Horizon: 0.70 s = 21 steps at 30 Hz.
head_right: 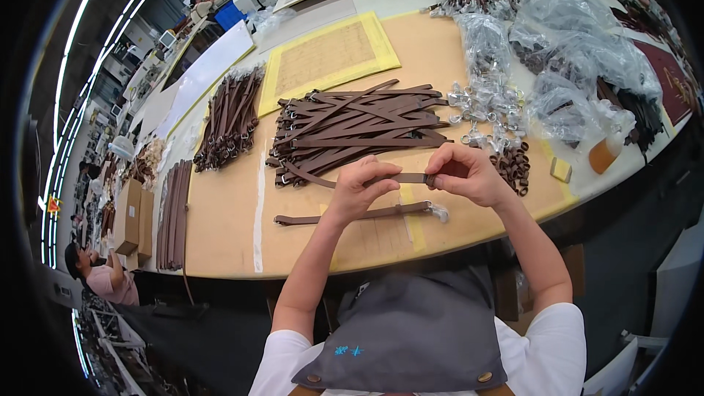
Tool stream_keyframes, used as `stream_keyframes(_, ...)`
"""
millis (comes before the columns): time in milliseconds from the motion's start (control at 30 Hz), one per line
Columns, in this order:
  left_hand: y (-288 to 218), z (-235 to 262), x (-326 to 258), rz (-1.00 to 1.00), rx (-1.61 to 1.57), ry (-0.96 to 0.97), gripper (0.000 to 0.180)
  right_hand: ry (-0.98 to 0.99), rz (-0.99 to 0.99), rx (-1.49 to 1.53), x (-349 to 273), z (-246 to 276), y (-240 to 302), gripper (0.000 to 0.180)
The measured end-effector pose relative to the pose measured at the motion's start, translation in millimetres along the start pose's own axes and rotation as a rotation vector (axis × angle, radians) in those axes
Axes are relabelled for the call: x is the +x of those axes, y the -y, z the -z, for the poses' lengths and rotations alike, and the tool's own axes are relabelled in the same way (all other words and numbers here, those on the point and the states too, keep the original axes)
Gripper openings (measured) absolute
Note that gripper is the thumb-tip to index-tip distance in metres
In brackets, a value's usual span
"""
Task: Assemble metal buckles and loops onto leather straps on a workshop table.
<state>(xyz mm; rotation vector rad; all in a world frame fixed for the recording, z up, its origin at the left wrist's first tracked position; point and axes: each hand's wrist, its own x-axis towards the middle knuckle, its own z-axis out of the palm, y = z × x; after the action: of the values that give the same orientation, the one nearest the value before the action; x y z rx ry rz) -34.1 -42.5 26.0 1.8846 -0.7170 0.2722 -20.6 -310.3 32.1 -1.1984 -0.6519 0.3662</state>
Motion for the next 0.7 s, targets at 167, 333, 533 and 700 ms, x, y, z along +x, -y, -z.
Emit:
stream_keyframes(167, 0, 0, -2, 0.044, -0.021, -0.001, 0.025, -0.037, -0.07, -0.007, -1, 1, -2, 0.023)
stream_keyframes(333, 3, -1, -4, 0.052, -0.018, -0.01, 0.024, -0.073, -0.092, -0.013, -1, 3, -4, 0.026)
stream_keyframes(533, 7, -4, -5, 0.058, -0.009, -0.024, 0.024, -0.14, -0.169, -0.087, 3, 3, -8, 0.019)
stream_keyframes(700, 7, -7, -6, 0.039, 0.05, -0.031, 0.024, -0.167, -0.162, -0.038, 1, 10, -22, 0.014)
